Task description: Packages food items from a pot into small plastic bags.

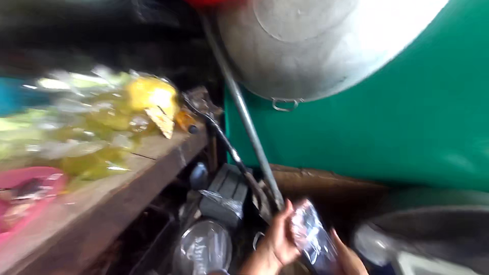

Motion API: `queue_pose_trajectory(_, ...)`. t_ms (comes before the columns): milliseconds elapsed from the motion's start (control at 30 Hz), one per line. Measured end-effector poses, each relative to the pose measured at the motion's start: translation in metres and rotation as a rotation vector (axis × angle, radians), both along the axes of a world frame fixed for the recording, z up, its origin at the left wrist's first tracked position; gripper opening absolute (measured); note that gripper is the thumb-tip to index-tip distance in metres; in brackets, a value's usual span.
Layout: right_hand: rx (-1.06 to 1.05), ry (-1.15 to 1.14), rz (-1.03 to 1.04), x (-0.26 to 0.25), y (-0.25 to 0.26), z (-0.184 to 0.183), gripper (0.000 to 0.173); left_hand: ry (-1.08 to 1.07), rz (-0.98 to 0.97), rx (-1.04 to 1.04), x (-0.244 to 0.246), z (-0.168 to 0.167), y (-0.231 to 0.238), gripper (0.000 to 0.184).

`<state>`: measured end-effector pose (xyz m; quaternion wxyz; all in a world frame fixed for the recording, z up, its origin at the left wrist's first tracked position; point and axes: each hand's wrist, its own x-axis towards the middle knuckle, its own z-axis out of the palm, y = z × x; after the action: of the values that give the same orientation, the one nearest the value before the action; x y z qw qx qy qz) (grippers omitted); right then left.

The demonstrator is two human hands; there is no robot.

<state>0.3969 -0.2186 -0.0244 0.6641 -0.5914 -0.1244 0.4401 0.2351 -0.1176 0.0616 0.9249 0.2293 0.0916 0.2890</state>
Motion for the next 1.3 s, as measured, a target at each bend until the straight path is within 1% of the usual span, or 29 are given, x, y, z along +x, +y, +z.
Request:
queue_pose_trajectory(33, -0.042, -0.121, -0.089, 0.012, 0.006, -0.001, 0.039, 0.036, -0.045, -0.051, -0.002, 0.0, 0.005, 0.048)
queue_pose_trajectory(100, -0.167, -0.434, -0.208, 0.035, 0.014, -0.005, 0.035, 0.132, -0.081, -0.096, 0.002, -0.001, 0.007, 0.032)
queue_pose_trajectory(167, -0.362, -0.67, -0.236, 0.057, 0.008, -0.026, 0.037, 0.215, -0.004, -0.089, 0.004, -0.001, 0.015, 0.02)
queue_pose_trajectory(200, -0.492, -0.715, -0.229, 0.063, 0.001, -0.04, 0.047, 0.233, 0.068, -0.073, 0.002, -0.001, 0.022, 0.025)
queue_pose_trajectory(267, -0.734, -0.708, -0.231, 0.058, -0.014, -0.062, 0.074, 0.302, 0.202, -0.054, -0.005, 0.003, 0.036, 0.042)
queue_pose_trajectory(300, -0.825, -0.709, -0.214, 0.05, -0.022, -0.073, 0.083, 0.355, 0.263, -0.036, -0.008, 0.005, 0.041, 0.044)
queue_pose_trajectory(333, -0.871, -0.706, -0.184, 0.042, -0.029, -0.085, 0.085, 0.426, 0.323, -0.032, -0.011, 0.007, 0.043, 0.04)
queue_pose_trajectory(367, -0.873, -0.696, -0.15, 0.034, -0.034, -0.096, 0.079, 0.509, 0.368, -0.045, -0.014, 0.008, 0.045, 0.034)
queue_pose_trajectory(400, -0.852, -0.708, -0.132, 0.027, -0.037, -0.107, 0.066, 0.583, 0.397, -0.071, -0.017, 0.008, 0.046, 0.03)
queue_pose_trajectory(467, -0.781, -0.798, -0.134, 0.009, -0.041, -0.124, 0.043, 0.689, 0.441, -0.129, -0.02, 0.004, 0.046, 0.031)
queue_pose_trajectory(500, -0.713, -0.853, -0.148, -0.002, -0.042, -0.131, 0.037, 0.73, 0.447, -0.138, -0.022, 0.004, 0.047, 0.033)
queue_pose_trajectory(567, -0.607, -0.868, -0.147, -0.019, -0.043, -0.146, 0.034, 0.802, 0.443, -0.105, -0.026, 0.007, 0.047, 0.034)
queue_pose_trajectory(600, -0.608, -0.828, -0.105, -0.025, -0.044, -0.155, 0.035, 0.822, 0.437, -0.085, -0.028, 0.008, 0.047, 0.035)
queue_pose_trajectory(667, -0.706, -0.756, 0.072, -0.033, -0.045, -0.167, 0.038, 0.872, 0.467, -0.062, -0.027, 0.008, 0.047, 0.033)
queue_pose_trajectory(700, -0.75, -0.76, 0.173, -0.036, -0.045, -0.165, 0.037, 0.857, 0.479, -0.079, -0.026, 0.006, 0.048, 0.032)
queue_pose_trajectory(733, -0.751, -0.802, 0.24, -0.04, -0.044, -0.158, 0.034, 0.826, 0.479, -0.103, -0.026, 0.006, 0.049, 0.031)
queue_pose_trajectory(767, -0.705, -0.874, 0.27, -0.045, -0.043, -0.15, 0.03, 0.797, 0.476, -0.124, -0.026, 0.006, 0.05, 0.03)
queue_pose_trajectory(833, -0.565, -1.026, 0.272, -0.055, -0.045, -0.14, 0.023, 0.752, 0.467, -0.152, -0.025, 0.006, 0.051, 0.029)
queue_pose_trajectory(867, -0.5, -1.09, 0.264, -0.059, -0.046, -0.141, 0.021, 0.742, 0.462, -0.166, -0.024, 0.008, 0.05, 0.029)
queue_pose_trajectory(933, -0.435, -1.155, 0.313, -0.06, -0.049, -0.151, 0.025, 0.694, 0.421, -0.192, -0.024, 0.013, 0.049, 0.033)
queue_pose_trajectory(1000, -0.466, -1.149, 0.463, -0.055, -0.046, -0.161, 0.035, 0.648, 0.403, -0.214, -0.021, 0.015, 0.048, 0.036)
queue_pose_trajectory(1100, -0.625, -1.164, 0.732, -0.05, -0.033, -0.173, 0.052, 0.642, 0.384, -0.198, -0.02, 0.012, 0.049, 0.037)
queue_pose_trajectory(1167, -0.725, -1.164, 0.859, -0.047, -0.024, -0.181, 0.058, 0.657, 0.374, -0.188, -0.021, 0.012, 0.051, 0.038)
queue_pose_trajectory(1233, -0.79, -1.155, 0.935, -0.046, -0.017, -0.188, 0.06, 0.668, 0.372, -0.177, -0.021, 0.011, 0.053, 0.037)
queue_pose_trajectory(1300, -0.801, -1.148, 0.918, -0.048, -0.015, -0.191, 0.059, 0.684, 0.379, -0.164, -0.02, 0.01, 0.054, 0.036)
